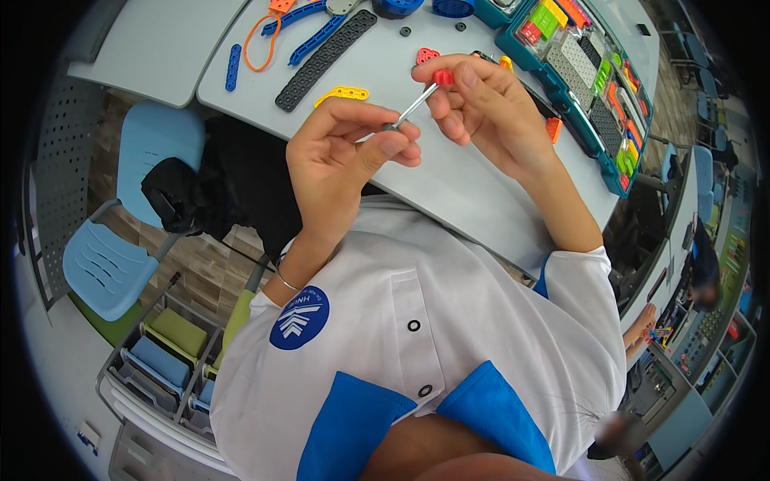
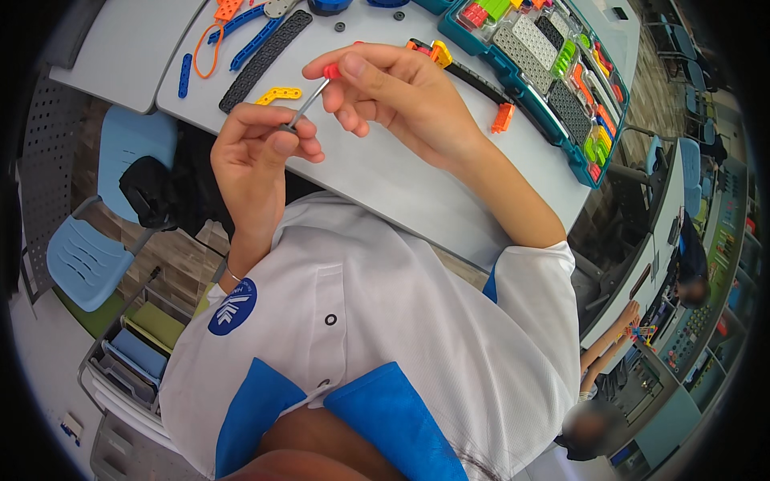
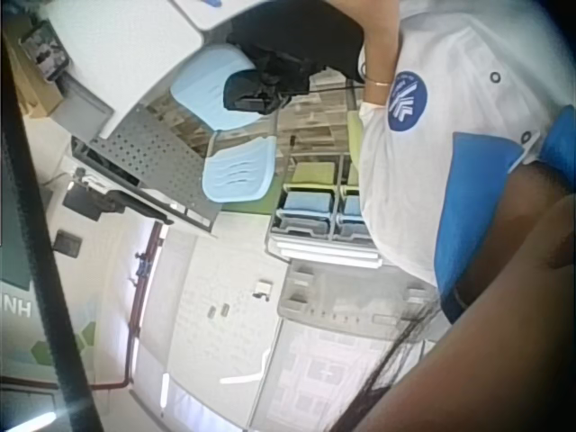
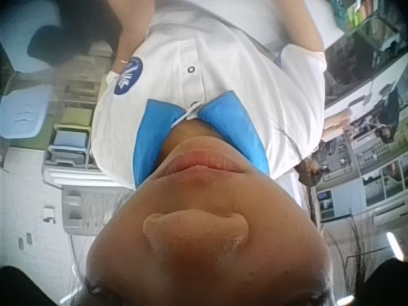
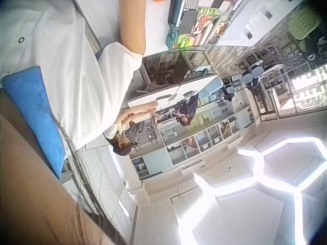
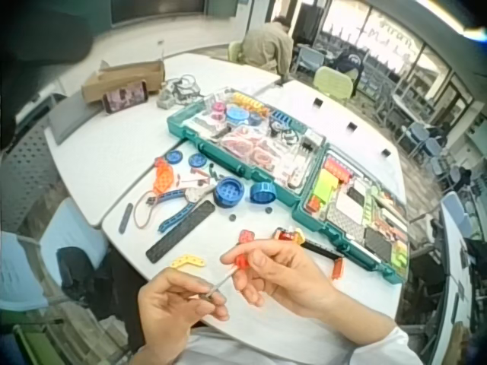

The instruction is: The person assembles a small mechanical model using colorful plastic pieces from a kit. They connect a black strip with red, yellow, and orange components, then attach a blue circular part and a gray wheel to the assembly.

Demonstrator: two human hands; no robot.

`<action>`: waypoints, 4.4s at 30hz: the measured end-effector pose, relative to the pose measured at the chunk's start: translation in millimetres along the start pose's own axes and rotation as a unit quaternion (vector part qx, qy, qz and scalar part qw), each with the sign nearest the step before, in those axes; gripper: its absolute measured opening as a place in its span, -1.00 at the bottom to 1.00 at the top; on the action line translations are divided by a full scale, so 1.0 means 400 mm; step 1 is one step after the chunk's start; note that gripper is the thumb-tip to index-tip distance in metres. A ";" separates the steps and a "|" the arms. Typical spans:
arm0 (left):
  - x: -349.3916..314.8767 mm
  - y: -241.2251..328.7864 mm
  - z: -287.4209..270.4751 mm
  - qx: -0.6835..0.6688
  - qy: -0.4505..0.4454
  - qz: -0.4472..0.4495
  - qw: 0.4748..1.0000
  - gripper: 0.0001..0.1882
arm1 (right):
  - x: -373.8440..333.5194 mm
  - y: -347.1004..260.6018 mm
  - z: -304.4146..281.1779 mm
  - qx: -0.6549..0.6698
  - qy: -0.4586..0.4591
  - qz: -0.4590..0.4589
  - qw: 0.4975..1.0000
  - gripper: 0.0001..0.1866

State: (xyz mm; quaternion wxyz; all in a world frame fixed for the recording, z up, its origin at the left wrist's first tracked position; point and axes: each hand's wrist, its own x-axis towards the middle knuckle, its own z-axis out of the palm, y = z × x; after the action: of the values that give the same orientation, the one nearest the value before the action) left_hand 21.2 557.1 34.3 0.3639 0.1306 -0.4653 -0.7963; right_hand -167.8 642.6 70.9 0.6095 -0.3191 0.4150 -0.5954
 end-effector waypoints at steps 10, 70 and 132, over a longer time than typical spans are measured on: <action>0.003 -0.021 -0.003 -0.030 -0.019 0.015 0.999 -0.80 | -0.005 0.028 0.015 0.058 0.079 0.042 0.994 -0.56; -0.010 -0.001 -0.002 0.114 0.004 0.095 0.989 -0.81 | 0.002 0.036 0.015 -0.156 0.080 -0.051 0.983 -0.64; 0.011 -0.017 0.003 0.076 -0.068 -0.007 0.995 -0.65 | -0.003 0.073 0.026 -0.142 0.146 -0.072 0.976 -0.69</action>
State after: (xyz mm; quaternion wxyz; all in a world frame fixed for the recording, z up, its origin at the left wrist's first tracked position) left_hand 14.2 556.8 30.0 0.3146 0.1070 -0.5473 -0.7682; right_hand -145.0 645.2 49.8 0.4467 -0.3407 0.5557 -0.6128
